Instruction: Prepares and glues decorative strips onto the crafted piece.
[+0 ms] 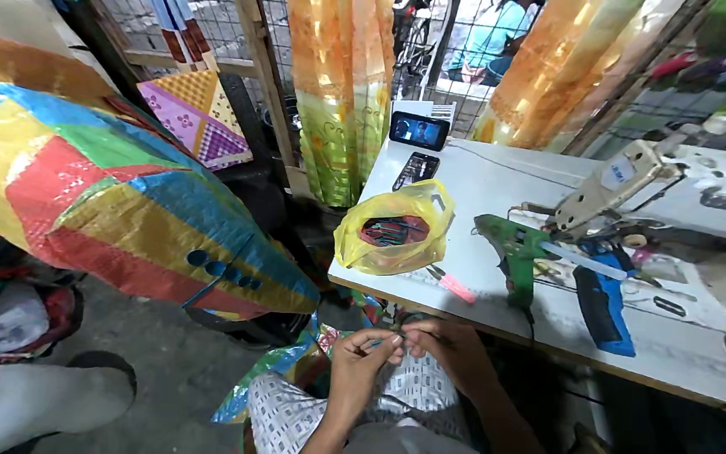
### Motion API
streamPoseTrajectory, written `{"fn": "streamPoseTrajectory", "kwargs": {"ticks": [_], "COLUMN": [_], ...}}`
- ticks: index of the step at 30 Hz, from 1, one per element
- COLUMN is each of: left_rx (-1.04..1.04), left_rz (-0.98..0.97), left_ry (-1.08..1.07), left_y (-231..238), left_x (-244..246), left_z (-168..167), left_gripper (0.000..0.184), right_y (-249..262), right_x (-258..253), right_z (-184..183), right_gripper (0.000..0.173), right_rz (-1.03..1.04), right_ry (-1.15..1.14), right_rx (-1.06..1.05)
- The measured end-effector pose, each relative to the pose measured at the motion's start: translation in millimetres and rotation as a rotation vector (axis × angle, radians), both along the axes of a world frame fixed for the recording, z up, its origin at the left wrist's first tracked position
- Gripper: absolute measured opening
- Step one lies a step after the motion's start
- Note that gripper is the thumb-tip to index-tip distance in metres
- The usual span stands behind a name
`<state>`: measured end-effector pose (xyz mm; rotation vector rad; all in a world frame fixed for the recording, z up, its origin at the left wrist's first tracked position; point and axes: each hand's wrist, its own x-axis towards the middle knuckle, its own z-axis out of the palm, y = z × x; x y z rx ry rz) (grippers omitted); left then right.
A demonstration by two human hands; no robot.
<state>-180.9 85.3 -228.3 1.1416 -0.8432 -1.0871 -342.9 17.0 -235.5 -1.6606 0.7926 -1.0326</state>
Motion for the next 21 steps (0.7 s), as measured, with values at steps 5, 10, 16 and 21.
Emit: {"fn": "streamPoseTrajectory", "kwargs": {"ticks": [5, 10, 16, 21], "left_rx": [0.164, 0.317, 0.269, 0.212], "left_rz": [0.018, -0.13, -0.141, 0.05], "left_ry": [0.065, 0.228, 0.172, 0.069], "left_y": [10, 8, 6, 4], "left_x": [16, 24, 18, 29], "left_z": [0, 3, 2, 2], "left_gripper": [0.011, 0.016, 0.017, 0.012], "right_y": [-10, -14, -4, -23], "right_x": [-6, -8, -36, -82], "right_z": [-3, -7, -13, -23], "right_gripper": [0.016, 0.015, 0.023, 0.051], "right_rz": [0.049, 0.084, -0.331, -0.927], "right_ry": [0.003, -0.001, 0.152, 0.232], "right_rx": [-0.194, -0.381, -0.395, -0.412]}}
